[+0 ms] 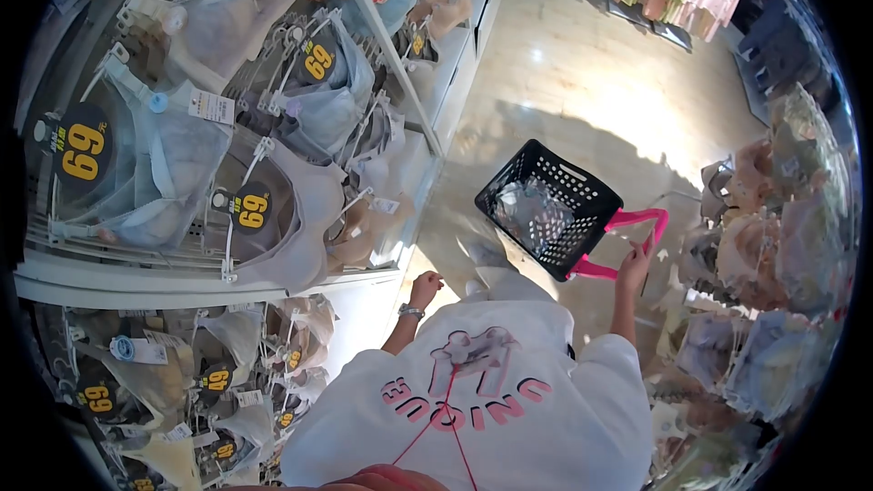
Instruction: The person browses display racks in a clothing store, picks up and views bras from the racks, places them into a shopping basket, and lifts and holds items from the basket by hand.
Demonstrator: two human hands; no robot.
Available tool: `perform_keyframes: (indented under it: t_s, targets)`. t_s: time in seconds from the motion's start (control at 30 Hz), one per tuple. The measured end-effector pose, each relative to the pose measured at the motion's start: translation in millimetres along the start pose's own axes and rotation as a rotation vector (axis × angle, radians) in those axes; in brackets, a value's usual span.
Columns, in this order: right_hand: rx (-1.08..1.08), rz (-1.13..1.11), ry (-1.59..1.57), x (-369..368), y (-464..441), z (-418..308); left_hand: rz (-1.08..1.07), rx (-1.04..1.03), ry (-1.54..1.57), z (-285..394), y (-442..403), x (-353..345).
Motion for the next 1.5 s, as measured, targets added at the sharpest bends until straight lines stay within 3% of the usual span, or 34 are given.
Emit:
perform_keyframes:
  t_s: [0.1,0.2,0.33,0.43,0.63,0.73,0.87,1.0,1.1,1.23,1.3,1.4,1.5]
  targets:
    - [0.104,0.025,0.094,-0.8,5.1,-18.0,-0.035,-0.055,-0.01,21.4,9.7,-7.7]
    - [-0.092,0.061,-0.068,-9.3,15.0,-25.9,-0.12,-0.109,-0.04,52.0,20.2,-20.8]
    - [-0.043,0.118,0.016,-18.2,27.7,-50.6,-0.227,-0.193,0.042,92.8,35.5,-37.9]
    - [-0.016,0.133,0.33,-30.1,35.2,-76.5,-0.255,-0.322,-0.045,119.5,40.4,-59.7]
    - [-0.062,0.122,0.308,-51.4,17.3,-108.1,-0.506,-0.635,-0.307,181.4,77.3,-133.6]
    - [-0.038,0.106,0.24,-66.1,11.2,-115.7,-0.324,-0.86,-0.41,206.8,103.0,-143.4]
    - [0.005,0.085,0.207,-82.2,6.4,-124.4,-0.39,-0.952,-0.39,220.5,106.0,-142.1]
    - [0.066,-0.032,0.284,-62.6,-7.7,-145.7,-0.505,-0.863,-0.453,218.9,97.5,-136.2]
    - [0.381,-0.051,0.094,-66.6,-37.2,-97.6,-0.487,-0.822,-0.384,208.4,90.9,-134.5]
    - [0.711,-0.295,0.1,-46.8,-76.9,-95.3,-0.452,-0.828,-0.522,200.2,92.8,-137.7]
    - [0.695,-0.268,0.014,-56.8,-78.4,-95.0,-0.382,-0.821,-0.598,207.0,105.5,-139.8]
    - [0.674,-0.173,-0.032,-67.6,-63.3,-100.6,-0.15,-0.996,-0.395,215.2,112.9,-158.7]
    - [0.636,-0.192,0.033,-52.6,-30.7,-123.0,-0.131,-0.908,-0.346,229.7,132.0,-158.7]
Point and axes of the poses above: each hand's wrist, its own y-axis away from the middle knuckle, its own x-axis out of the back of the hand, z = x × y, the point moved 3 cm from there along -y, towards the middle knuckle, and after that the axes turned 13 degrees about x, right-handed, at the moved point
